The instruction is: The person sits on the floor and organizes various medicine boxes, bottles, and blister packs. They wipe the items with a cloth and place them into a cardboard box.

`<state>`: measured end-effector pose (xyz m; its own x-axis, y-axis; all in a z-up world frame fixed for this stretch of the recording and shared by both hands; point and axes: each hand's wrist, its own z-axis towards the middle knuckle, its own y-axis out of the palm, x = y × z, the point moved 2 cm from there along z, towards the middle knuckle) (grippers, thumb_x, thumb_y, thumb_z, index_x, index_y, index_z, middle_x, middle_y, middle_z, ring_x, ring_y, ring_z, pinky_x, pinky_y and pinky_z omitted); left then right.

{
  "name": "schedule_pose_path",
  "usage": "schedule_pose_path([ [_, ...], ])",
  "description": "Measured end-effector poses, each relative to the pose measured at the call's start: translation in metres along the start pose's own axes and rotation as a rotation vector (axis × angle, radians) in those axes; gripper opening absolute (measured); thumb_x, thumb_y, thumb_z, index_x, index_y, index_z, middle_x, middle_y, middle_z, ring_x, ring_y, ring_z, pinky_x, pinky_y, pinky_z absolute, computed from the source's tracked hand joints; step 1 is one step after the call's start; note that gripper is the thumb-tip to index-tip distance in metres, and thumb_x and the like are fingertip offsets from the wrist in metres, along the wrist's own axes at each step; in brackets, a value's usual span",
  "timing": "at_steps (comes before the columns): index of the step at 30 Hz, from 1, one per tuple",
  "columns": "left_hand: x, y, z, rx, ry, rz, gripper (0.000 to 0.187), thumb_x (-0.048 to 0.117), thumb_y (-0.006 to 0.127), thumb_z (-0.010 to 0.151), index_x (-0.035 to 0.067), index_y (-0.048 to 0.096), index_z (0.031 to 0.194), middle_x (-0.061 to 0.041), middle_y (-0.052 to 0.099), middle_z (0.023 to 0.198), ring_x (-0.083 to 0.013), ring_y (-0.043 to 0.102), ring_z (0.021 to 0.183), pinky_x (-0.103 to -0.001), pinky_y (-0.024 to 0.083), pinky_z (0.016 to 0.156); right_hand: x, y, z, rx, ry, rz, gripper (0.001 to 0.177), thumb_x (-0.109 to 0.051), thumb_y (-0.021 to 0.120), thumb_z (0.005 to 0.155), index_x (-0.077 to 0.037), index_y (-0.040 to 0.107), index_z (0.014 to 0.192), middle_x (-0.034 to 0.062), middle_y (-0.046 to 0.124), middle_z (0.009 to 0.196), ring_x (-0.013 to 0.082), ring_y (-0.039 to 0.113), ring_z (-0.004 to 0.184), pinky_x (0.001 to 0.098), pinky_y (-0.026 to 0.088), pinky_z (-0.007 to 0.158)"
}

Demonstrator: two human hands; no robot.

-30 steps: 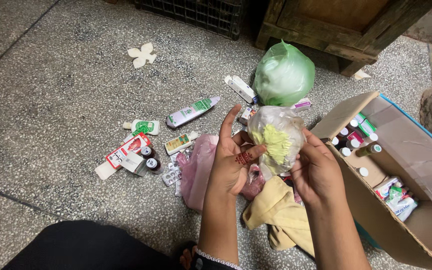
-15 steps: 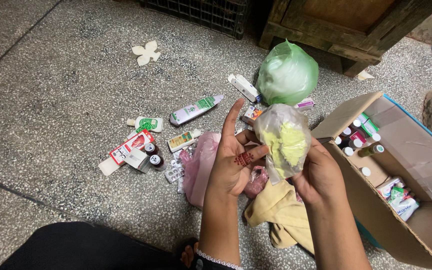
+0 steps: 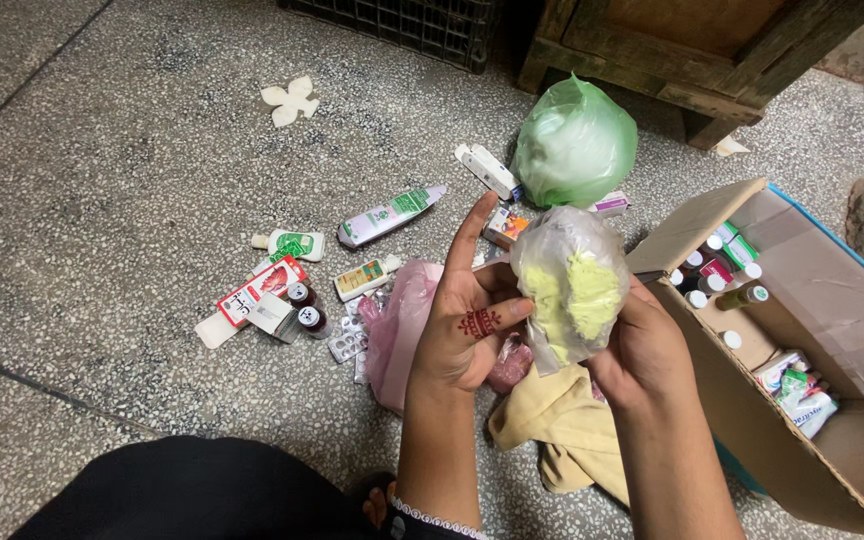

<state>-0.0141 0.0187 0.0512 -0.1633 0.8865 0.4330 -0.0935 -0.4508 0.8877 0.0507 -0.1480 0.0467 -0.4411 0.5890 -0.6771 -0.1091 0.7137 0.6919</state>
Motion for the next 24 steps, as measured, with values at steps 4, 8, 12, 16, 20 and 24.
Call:
schedule_pose_path([
  [4,-0.002,-0.005,0.0,-0.009,0.004,0.022,0.114,-0.012,0.075,0.079,0.017,0.02,0.174,-0.018,0.067,0.123,-0.0213,0.064,0.115,-0.031,0.053,0.104,-0.004,0.0,-0.002,0.016,-0.02,-0.039,0.039,-0.002,0.044,0.101,0.009,0.053,0.138,0.0213,0.064,0.132,0.0283,0.067,0.118,0.0419,0.054,0.104],
  [8,-0.003,-0.024,0.001,0.032,-0.009,0.173,0.104,-0.007,0.074,0.081,0.011,0.026,0.171,-0.02,0.06,0.14,-0.0233,0.06,0.13,-0.034,0.05,0.114,-0.008,-0.01,-0.001,0.035,-0.143,-0.101,0.037,0.002,0.049,0.105,0.006,0.057,0.14,0.0154,0.068,0.124,0.0204,0.067,0.106,0.0327,0.054,0.091],
  [12,0.013,-0.06,0.001,0.201,-0.124,0.652,0.127,-0.013,0.064,0.065,0.029,0.02,0.176,-0.008,0.037,0.171,-0.0348,0.056,0.111,-0.045,0.044,0.076,-0.003,-0.007,-0.004,0.015,-0.298,-0.46,0.032,0.005,0.052,0.107,0.003,0.07,0.134,0.0109,0.066,0.104,0.0157,0.06,0.087,0.0291,0.052,0.079],
  [16,0.024,-0.062,-0.013,-0.082,-0.023,1.037,0.103,-0.007,0.083,0.076,0.021,0.03,0.16,-0.016,0.025,0.17,-0.0264,0.026,0.155,-0.04,0.027,0.122,0.013,0.026,-0.015,-0.123,-0.531,-1.214,0.037,0.012,0.053,0.09,-0.005,0.074,0.116,0.0099,0.072,0.109,0.0192,0.071,0.098,0.0296,0.058,0.086],
  [20,-0.009,-0.083,-0.006,0.058,-0.041,1.173,0.067,-0.009,0.081,0.072,0.01,0.061,0.133,-0.014,0.041,0.158,-0.0258,0.042,0.144,-0.036,0.043,0.112,0.022,0.045,-0.024,-0.253,-0.656,-1.445,0.043,0.014,0.058,0.079,-0.009,0.075,0.111,0.0111,0.073,0.114,0.0229,0.071,0.106,0.0303,0.056,0.091],
  [24,-0.034,-0.128,-0.005,0.415,-0.058,1.003,0.044,-0.005,0.065,0.082,0.006,0.07,0.124,-0.011,0.072,0.126,-0.0241,0.07,0.117,-0.031,0.056,0.097,0.032,0.043,-0.02,-0.285,-0.537,-1.401,0.042,0.014,0.057,0.081,-0.008,0.074,0.113,0.0119,0.068,0.127,0.0203,0.071,0.107,0.0292,0.057,0.085],
])
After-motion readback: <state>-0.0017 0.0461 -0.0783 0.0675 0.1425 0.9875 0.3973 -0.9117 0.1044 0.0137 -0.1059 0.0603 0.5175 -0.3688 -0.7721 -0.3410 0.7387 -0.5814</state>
